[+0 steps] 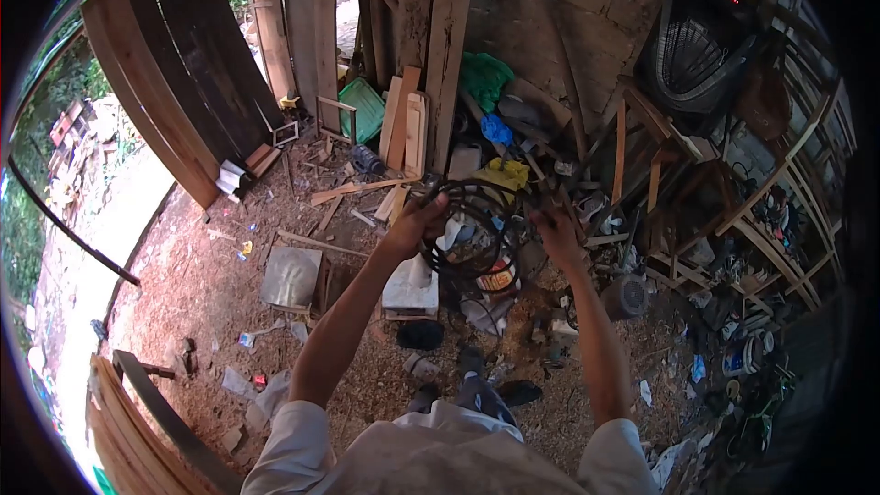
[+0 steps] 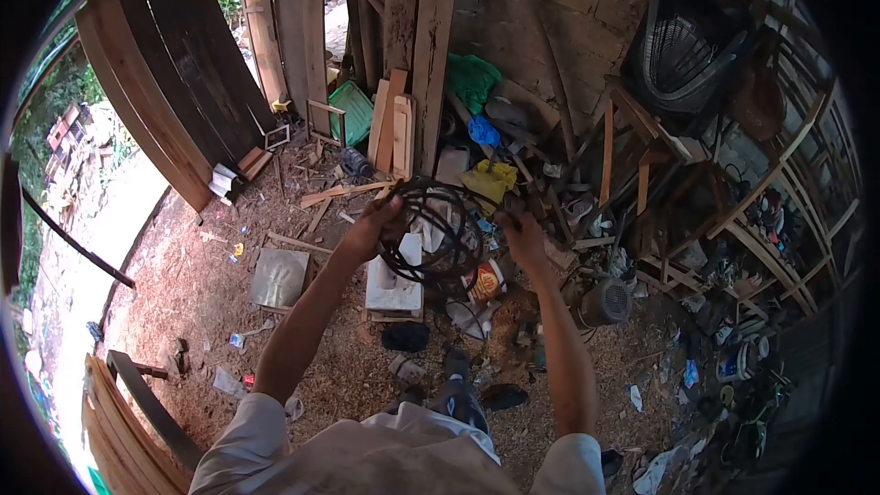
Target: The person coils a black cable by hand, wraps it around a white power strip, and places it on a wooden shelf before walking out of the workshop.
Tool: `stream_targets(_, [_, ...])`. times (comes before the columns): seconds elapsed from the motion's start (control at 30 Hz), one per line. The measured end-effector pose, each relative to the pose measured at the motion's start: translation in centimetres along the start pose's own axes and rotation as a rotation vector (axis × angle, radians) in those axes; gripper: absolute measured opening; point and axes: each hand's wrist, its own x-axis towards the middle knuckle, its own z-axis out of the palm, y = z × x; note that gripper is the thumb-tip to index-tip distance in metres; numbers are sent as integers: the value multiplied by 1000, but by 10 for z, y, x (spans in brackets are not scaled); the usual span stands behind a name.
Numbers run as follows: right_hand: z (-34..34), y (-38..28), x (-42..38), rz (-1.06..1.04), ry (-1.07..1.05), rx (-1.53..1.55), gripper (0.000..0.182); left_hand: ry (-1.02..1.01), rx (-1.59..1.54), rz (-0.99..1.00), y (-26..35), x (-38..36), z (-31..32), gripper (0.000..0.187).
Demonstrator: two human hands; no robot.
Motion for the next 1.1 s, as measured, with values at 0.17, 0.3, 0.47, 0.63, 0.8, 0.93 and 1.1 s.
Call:
stream_targets(0.17, [27,9,-40,-232,78,117,30,137,-60,194,31,-5,5,20])
stream_targets(0.3, [40,52,-51,-280,7,115,28,413,-123,271,52,-4,7,25])
stream_targets(0.47, [50,89,-69,-268,0,240,24,441,31,468,77,0,-6,28])
stream_targets(0.63, [46,79,-72,-288,4,27,25,470,294,519,67,11,9,30])
stream_targets(0.8, [36,33,-74,-354,-121,-23,31,553,510,491,56,20,32,34])
stream_targets(0.93, [19,-35,-88,-280,-318,-156,30,470,584,468,31,37,23,36])
stream_targets(1.1, [13,-67,-67,-704,-247,-166,23,375,657,386,8,50,28,51])
